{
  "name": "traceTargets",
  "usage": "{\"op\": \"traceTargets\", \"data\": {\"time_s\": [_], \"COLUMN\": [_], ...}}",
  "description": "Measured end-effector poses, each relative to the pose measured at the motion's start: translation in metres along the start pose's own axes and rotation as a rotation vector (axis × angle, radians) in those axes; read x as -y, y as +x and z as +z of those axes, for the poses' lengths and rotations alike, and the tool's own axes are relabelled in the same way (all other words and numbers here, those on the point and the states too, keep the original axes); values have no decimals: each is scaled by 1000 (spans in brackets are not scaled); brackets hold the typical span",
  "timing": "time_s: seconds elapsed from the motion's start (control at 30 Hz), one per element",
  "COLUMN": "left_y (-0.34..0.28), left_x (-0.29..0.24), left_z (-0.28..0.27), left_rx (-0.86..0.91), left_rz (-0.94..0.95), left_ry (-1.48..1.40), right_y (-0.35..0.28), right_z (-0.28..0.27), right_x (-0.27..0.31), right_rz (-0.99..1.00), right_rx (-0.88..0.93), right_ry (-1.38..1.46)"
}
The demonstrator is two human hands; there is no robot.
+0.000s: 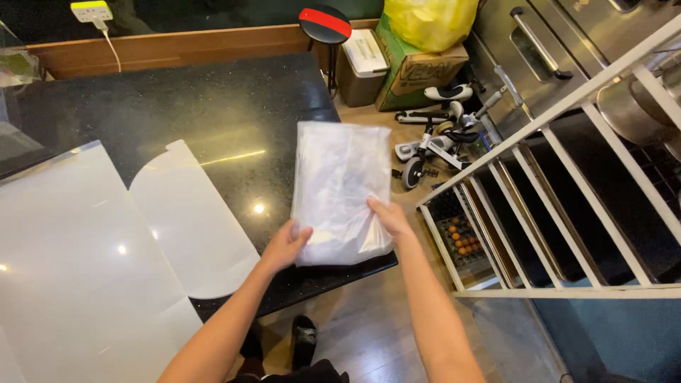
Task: Removing plastic sheets from a bag and flattening/stacking them on a counter.
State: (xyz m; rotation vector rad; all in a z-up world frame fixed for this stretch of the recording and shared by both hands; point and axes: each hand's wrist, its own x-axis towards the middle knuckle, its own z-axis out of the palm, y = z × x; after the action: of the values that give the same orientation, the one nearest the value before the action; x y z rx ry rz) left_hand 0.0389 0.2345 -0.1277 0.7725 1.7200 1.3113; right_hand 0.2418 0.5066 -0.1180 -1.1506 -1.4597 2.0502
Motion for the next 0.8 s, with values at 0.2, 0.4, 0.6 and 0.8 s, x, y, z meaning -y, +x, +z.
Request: {"op": "traceTargets", "data": {"time_s": [0.2,0.4,0.6,0.8], "left_y": [-25,-48,11,38], "left_x": [3,-77,-52,-79], "left_z": [10,12,9,5], "left_rx": [-268,-341,-487,-439], "left_rz": [-70,-328,146,-102], "left_ry": [415,531,605,66], "right_y": [-17,-80,-43,-54], "right_z": [32,85,65,84], "right_x": [-6,55,23,36], "right_rz": [-79,-329,-627,-204], "right_rx": [-312,-739,-548,-350], "right_ry": [-831,-1258,-1079,-832]}}
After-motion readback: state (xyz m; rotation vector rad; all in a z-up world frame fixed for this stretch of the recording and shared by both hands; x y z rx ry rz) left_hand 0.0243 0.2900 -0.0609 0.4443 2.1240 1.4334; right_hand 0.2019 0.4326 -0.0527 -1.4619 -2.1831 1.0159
